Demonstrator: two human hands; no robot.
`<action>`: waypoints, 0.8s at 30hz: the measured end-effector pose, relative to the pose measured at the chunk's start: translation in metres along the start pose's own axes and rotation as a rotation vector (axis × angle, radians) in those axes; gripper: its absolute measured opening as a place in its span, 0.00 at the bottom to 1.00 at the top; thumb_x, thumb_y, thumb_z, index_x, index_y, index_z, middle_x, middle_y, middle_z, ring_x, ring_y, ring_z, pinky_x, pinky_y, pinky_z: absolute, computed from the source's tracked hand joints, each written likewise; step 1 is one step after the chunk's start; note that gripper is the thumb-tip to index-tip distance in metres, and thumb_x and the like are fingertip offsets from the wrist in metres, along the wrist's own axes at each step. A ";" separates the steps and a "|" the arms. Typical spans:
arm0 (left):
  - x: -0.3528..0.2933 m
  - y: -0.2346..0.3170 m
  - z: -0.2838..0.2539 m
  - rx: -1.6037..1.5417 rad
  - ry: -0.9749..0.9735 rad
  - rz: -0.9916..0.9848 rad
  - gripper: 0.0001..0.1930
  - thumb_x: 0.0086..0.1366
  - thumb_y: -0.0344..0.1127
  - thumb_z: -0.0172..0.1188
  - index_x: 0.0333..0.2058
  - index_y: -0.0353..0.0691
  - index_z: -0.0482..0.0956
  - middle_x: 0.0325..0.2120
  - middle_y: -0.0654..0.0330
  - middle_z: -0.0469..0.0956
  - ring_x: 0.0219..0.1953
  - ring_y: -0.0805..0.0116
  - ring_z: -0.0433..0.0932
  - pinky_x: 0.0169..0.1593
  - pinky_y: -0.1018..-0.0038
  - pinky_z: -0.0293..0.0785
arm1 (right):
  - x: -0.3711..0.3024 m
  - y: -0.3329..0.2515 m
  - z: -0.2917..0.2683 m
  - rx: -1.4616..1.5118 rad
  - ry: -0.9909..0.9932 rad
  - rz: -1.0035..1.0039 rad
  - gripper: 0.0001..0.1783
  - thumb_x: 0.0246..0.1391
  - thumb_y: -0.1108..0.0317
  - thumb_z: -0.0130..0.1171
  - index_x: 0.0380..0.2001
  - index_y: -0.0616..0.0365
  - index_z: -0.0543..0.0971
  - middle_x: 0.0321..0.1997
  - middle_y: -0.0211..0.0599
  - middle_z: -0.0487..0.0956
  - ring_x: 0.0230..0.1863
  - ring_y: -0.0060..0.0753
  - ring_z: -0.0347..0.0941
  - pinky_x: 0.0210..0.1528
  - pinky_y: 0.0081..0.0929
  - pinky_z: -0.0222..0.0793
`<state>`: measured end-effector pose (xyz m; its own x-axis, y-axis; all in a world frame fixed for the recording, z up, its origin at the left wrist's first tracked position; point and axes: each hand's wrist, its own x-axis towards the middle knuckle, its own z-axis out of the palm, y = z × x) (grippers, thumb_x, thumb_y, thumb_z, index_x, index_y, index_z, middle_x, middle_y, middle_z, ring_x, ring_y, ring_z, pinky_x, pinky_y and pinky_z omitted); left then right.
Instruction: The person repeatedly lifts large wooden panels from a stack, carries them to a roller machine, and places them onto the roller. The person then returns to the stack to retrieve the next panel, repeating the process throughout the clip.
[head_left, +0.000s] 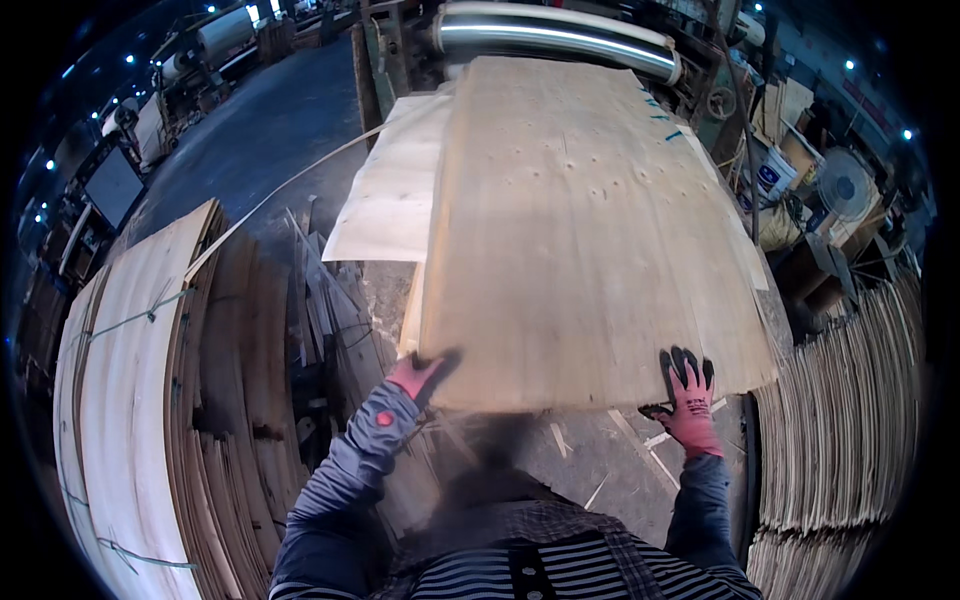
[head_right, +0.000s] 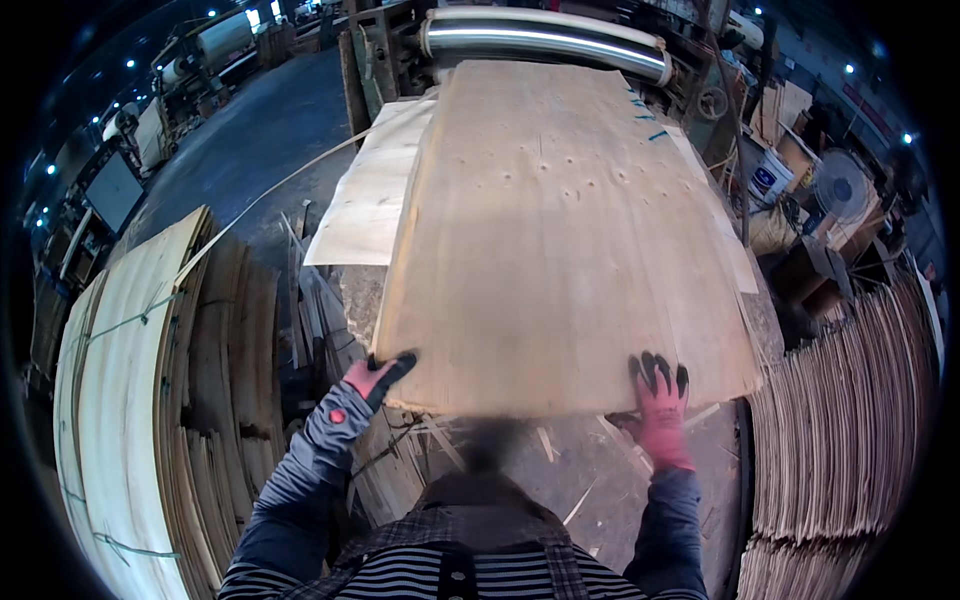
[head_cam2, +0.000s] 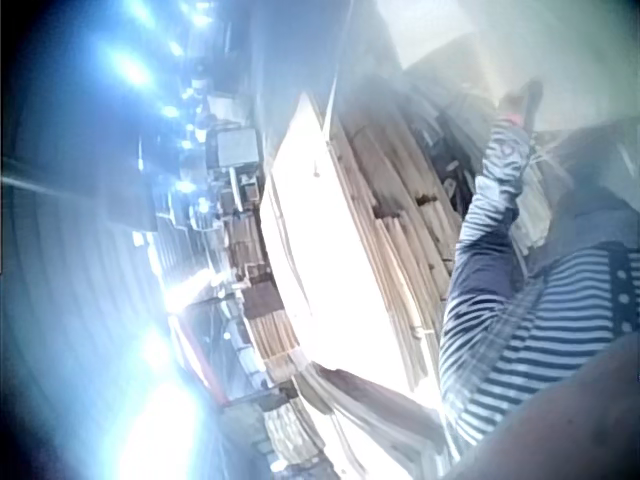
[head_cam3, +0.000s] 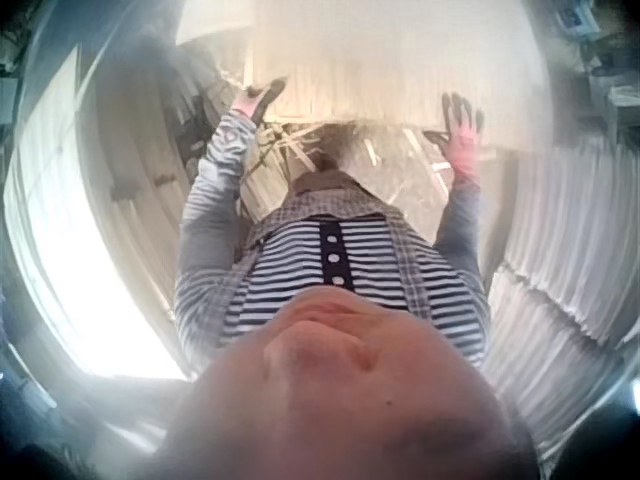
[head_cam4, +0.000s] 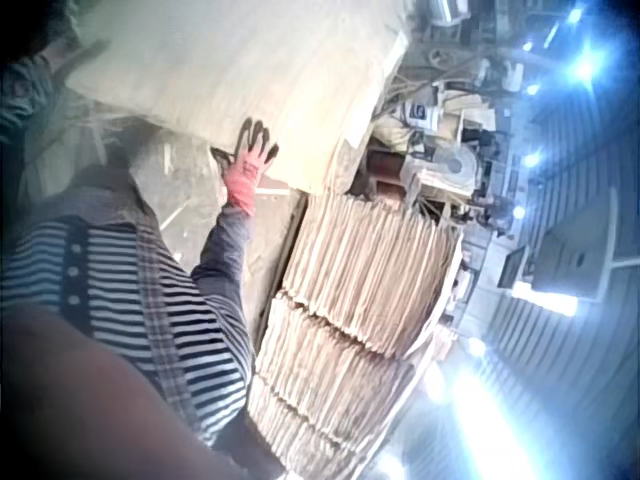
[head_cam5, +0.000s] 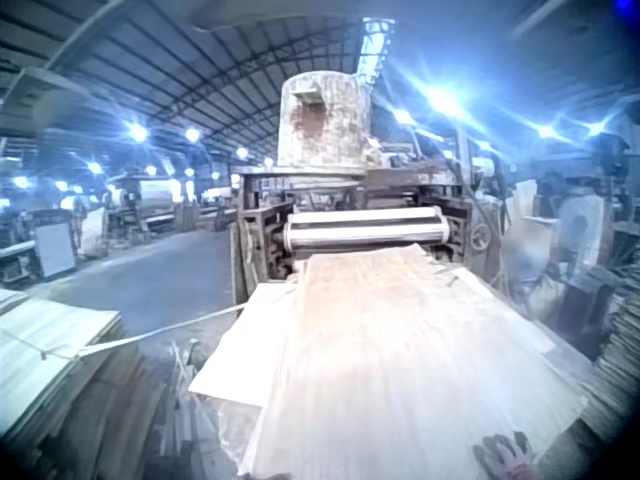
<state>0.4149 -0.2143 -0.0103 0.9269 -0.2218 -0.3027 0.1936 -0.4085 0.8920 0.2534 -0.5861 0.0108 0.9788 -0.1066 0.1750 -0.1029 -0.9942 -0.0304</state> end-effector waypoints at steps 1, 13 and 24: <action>0.003 -0.005 -0.005 0.178 -0.052 0.054 0.25 0.55 0.46 0.52 0.42 0.29 0.68 0.34 0.50 0.75 0.37 0.59 0.74 0.41 0.71 0.69 | 0.004 0.001 -0.009 0.039 -0.105 0.042 0.43 0.32 0.54 0.62 0.54 0.55 0.59 0.56 0.41 0.59 0.58 0.44 0.51 0.61 0.44 0.38; 0.084 -0.051 -0.222 0.990 0.689 -0.027 0.38 0.48 0.54 0.56 0.54 0.42 0.55 0.48 0.48 0.64 0.49 0.55 0.65 0.52 0.68 0.60 | 0.145 -0.135 -0.016 0.362 -0.130 -0.363 0.39 0.37 0.62 0.57 0.55 0.59 0.55 0.59 0.49 0.51 0.61 0.50 0.43 0.61 0.42 0.37; 0.212 -0.099 -0.457 1.531 0.736 -0.238 0.33 0.46 0.49 0.56 0.51 0.44 0.59 0.45 0.52 0.65 0.50 0.54 0.61 0.53 0.58 0.54 | 0.190 -0.194 0.041 0.100 -0.184 -0.240 0.43 0.33 0.62 0.60 0.55 0.57 0.55 0.60 0.45 0.51 0.62 0.46 0.43 0.62 0.43 0.33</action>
<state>0.7394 0.1841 -0.0096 0.9515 0.2085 0.2263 0.2845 -0.8763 -0.3888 0.4666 -0.4126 0.0093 0.9896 0.1438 0.0087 0.1439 -0.9836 -0.1084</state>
